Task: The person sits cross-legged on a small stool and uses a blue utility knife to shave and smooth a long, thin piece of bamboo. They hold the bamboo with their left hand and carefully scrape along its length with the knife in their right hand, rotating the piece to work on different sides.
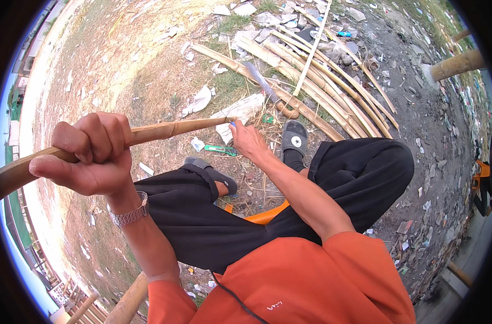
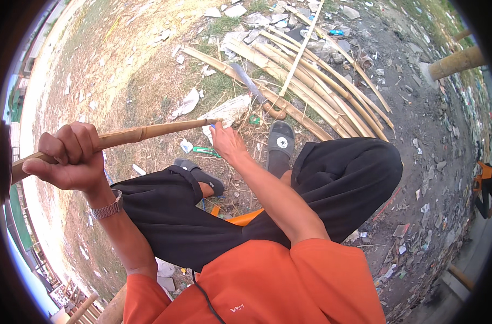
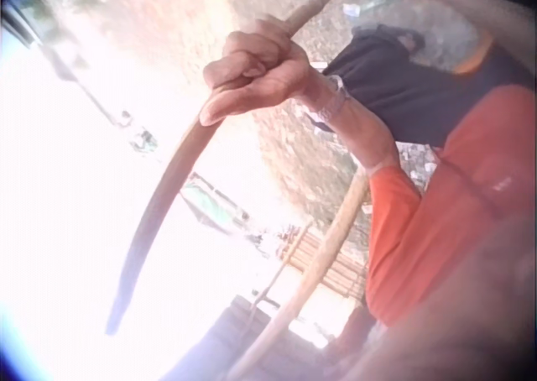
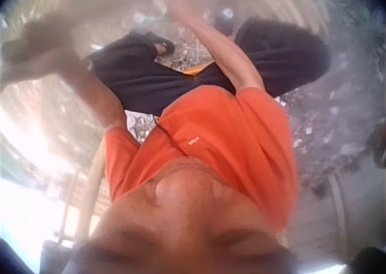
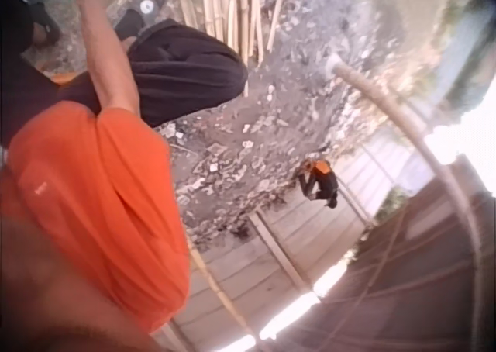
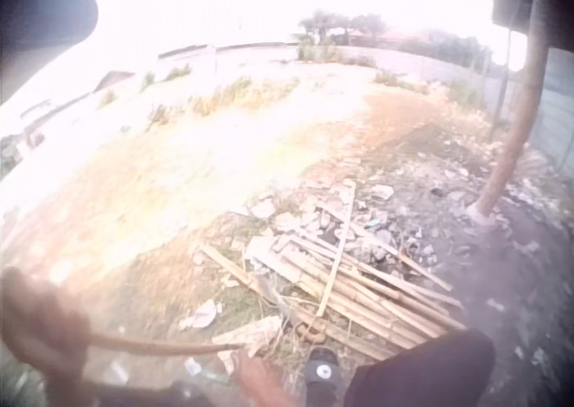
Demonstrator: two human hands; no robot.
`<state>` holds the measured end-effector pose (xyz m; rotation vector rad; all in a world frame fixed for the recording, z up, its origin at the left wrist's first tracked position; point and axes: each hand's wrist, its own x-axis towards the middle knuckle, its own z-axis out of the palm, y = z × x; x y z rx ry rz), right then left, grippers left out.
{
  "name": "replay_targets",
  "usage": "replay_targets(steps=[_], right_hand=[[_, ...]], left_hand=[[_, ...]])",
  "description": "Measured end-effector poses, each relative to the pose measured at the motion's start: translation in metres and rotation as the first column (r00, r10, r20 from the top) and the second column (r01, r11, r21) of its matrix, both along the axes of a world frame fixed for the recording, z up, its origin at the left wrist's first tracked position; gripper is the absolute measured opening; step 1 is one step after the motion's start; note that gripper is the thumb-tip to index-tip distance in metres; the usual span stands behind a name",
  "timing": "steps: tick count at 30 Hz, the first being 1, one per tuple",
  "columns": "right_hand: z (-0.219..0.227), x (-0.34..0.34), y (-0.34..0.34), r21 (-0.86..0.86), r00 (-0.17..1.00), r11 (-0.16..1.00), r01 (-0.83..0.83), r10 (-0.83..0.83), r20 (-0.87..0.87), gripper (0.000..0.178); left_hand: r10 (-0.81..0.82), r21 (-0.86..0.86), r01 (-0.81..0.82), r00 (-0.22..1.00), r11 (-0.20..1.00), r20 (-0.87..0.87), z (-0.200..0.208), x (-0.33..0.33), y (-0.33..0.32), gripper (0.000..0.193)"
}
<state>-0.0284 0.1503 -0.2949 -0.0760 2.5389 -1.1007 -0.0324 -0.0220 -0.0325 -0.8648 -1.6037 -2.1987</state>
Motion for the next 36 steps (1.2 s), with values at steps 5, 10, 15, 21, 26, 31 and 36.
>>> replay_targets(steps=[5,10,15,21,26,31,36], right_hand=[[-0.063,-0.007,0.009,0.124,0.999,0.991,-0.041,0.037,0.035,0.041],[-0.081,-0.007,0.006,0.104,0.998,0.995,0.010,-0.016,0.058,0.041],[-0.079,-0.012,0.007,0.126,0.999,0.992,0.022,-0.028,0.045,0.039],[-0.027,0.004,-0.003,-0.050,0.992,0.999,0.010,-0.016,-0.127,0.036],[-0.046,-0.010,0.003,0.051,0.999,0.998,-0.035,0.033,0.037,0.039],[-0.082,-0.009,0.009,0.062,0.998,0.997,0.040,-0.043,0.054,0.037],[-0.045,-0.010,0.011,0.037,0.996,0.999,-0.040,0.037,0.080,0.037]], left_hand=[[-0.049,-0.027,0.049,0.999,0.998,-0.017,0.002,-0.001,0.002,0.055],[-0.016,-0.019,0.016,1.000,1.000,0.001,0.003,0.000,-0.006,0.054],[0.024,-0.002,-0.024,0.999,1.000,0.027,0.002,-0.003,-0.019,0.053],[-0.060,0.016,0.060,0.998,0.998,-0.009,0.003,-0.003,-0.026,0.055],[-0.163,-0.007,0.163,0.986,0.987,-0.019,0.006,-0.001,-0.009,0.057],[-0.166,0.034,0.166,0.986,0.985,-0.013,0.007,-0.005,-0.003,0.057],[-0.154,0.003,0.154,0.988,0.988,-0.007,0.006,0.000,-0.011,0.057]])
